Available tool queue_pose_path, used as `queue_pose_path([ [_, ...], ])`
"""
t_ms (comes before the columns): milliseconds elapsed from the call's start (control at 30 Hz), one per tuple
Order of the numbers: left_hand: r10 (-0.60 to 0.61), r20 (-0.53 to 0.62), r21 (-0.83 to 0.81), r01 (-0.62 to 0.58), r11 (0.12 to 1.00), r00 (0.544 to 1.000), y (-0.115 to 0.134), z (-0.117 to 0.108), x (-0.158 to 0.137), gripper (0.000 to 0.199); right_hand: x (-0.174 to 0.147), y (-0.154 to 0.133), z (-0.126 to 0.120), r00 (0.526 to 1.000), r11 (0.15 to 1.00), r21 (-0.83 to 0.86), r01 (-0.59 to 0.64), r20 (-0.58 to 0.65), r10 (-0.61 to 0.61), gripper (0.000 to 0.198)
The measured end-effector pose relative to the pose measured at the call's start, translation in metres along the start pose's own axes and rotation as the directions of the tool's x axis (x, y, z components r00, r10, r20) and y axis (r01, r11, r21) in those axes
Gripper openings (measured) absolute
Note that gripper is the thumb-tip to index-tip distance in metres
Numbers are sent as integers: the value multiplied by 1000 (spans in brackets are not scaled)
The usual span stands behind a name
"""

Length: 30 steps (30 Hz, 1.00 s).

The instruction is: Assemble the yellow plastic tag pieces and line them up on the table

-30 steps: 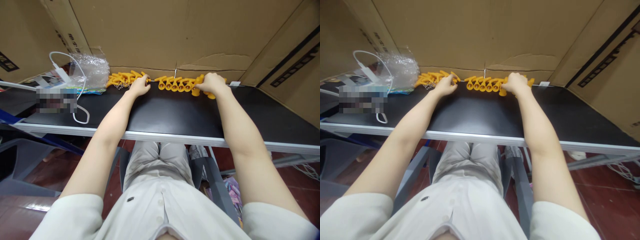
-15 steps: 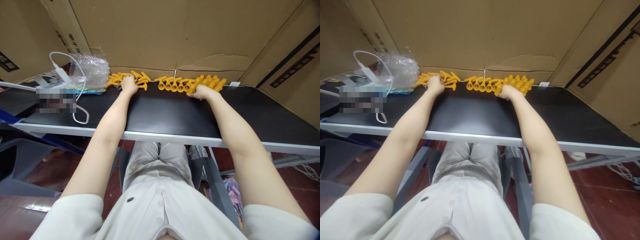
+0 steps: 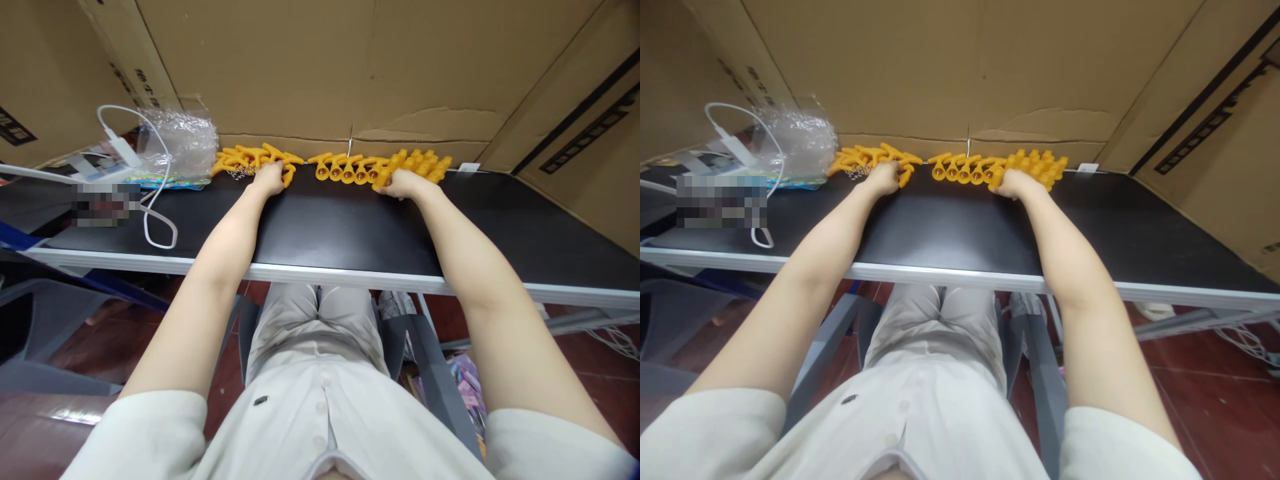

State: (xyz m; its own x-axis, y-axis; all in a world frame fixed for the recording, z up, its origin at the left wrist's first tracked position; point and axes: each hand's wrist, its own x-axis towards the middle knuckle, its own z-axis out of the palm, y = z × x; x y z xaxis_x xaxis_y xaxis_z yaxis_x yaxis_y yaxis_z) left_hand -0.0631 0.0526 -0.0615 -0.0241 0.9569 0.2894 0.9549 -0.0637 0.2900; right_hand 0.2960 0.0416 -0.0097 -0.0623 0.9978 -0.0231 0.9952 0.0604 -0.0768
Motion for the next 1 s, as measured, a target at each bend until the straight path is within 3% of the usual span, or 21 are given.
queue_pose_path([
  [100,-5,-31,-151,0,989,1000,-2,-2,3,41,-1,-1,-2,1000,1000,-26,14,7,-13,20],
  [267,-62,-134,-327,14,945,989,-4,-6,13,39,-3,1,-8,999,1000,20,-9,54,8,35],
  [400,-203,-247,-552,35,833,948,-3,-10,20,33,-4,4,-9,998,989,138,-57,48,51,38],
  [533,-319,-312,-665,34,746,895,-4,-13,28,36,-6,6,-7,999,973,226,-49,23,45,40],
  [733,-374,-295,-718,54,694,880,-2,-13,40,44,-7,5,-5,1000,958,287,-14,-21,20,45],
  [1000,-397,-102,-904,81,420,912,18,-15,33,49,-4,1,-2,994,976,216,-2,-109,26,18],
])
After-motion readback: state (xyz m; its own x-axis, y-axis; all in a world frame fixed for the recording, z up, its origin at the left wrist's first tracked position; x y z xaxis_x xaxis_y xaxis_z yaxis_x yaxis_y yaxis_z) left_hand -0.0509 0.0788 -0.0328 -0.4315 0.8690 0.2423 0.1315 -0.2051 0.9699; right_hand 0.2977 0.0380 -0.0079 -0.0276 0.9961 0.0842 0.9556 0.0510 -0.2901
